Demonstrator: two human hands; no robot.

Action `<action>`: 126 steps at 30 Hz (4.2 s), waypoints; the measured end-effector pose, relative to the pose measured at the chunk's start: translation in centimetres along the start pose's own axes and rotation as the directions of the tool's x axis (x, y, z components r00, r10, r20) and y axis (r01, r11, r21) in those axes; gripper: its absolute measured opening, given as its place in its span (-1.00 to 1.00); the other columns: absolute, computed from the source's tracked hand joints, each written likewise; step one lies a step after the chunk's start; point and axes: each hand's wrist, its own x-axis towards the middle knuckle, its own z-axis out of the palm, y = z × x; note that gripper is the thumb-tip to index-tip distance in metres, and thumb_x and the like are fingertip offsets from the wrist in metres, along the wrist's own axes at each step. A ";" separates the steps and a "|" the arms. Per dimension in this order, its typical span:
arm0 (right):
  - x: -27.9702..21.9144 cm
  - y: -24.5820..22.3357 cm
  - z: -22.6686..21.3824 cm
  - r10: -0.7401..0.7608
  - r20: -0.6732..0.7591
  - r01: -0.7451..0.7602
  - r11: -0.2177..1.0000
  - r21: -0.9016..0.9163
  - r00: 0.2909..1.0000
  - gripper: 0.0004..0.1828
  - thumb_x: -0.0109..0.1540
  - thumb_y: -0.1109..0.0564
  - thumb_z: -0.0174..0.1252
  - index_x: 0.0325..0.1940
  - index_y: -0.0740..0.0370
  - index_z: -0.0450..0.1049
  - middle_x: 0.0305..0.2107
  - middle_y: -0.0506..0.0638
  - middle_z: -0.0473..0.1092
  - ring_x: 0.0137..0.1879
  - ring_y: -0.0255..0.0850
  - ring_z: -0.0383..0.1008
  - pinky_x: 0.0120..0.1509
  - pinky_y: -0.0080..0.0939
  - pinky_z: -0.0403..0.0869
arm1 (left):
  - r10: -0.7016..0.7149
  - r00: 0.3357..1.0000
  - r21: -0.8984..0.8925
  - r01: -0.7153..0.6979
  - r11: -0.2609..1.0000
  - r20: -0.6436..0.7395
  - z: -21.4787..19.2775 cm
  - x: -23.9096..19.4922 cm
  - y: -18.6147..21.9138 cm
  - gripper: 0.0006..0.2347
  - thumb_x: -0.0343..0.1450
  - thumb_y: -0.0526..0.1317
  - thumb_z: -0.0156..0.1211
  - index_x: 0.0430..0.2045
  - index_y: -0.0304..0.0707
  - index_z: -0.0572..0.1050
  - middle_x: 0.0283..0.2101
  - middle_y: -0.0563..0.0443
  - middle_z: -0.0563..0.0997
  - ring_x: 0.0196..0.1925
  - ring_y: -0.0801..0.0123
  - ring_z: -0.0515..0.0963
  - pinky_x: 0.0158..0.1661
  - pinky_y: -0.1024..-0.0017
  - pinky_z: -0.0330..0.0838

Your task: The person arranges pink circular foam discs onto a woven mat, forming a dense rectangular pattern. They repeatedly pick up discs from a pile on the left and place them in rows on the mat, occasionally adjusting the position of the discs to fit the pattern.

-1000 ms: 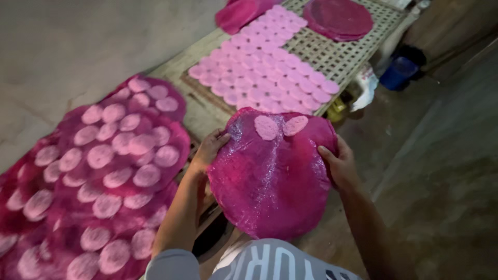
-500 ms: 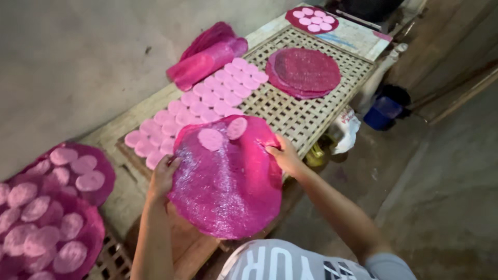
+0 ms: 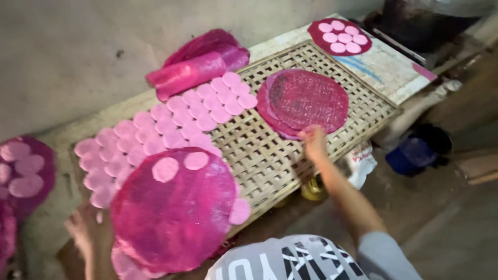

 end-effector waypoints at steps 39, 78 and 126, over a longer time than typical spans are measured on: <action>41.1 23.9 -29.7 0.359 0.254 -0.397 0.415 0.818 0.898 -0.24 0.16 0.40 0.29 0.46 0.20 0.35 0.24 0.07 0.46 0.29 0.00 0.54 0.33 0.09 0.50 | -0.266 0.821 -0.519 -0.042 0.854 -0.505 15.0 -20.3 27.9 -0.89 0.53 -0.55 0.08 -0.11 -0.61 0.51 0.00 -0.16 0.36 -0.14 0.30 0.53 -0.15 0.44 0.57; -1.8 -15.9 18.7 -0.202 0.967 -0.714 0.654 0.249 0.153 -0.65 0.32 0.01 0.14 0.12 0.21 0.53 -0.09 0.01 0.52 0.00 -0.19 0.52 0.08 -0.21 0.50 | -0.110 0.984 -0.202 0.137 0.970 0.140 15.2 -3.9 30.1 -0.74 0.36 -0.19 0.24 -0.12 -0.23 0.44 -0.13 -0.14 0.62 -0.11 0.03 0.66 -0.11 0.10 0.53; 2.9 -14.7 19.2 -0.204 0.947 -0.133 0.961 0.242 0.247 -0.59 0.37 -0.18 0.16 0.06 0.16 0.57 -0.19 -0.08 0.56 -0.05 -0.27 0.53 0.11 -0.17 0.46 | 0.155 0.988 -0.069 -0.152 0.986 0.028 14.6 -11.1 34.2 -0.80 0.46 -0.12 0.25 -0.09 -0.08 0.52 0.02 0.01 0.49 0.14 0.14 0.45 0.26 0.06 0.27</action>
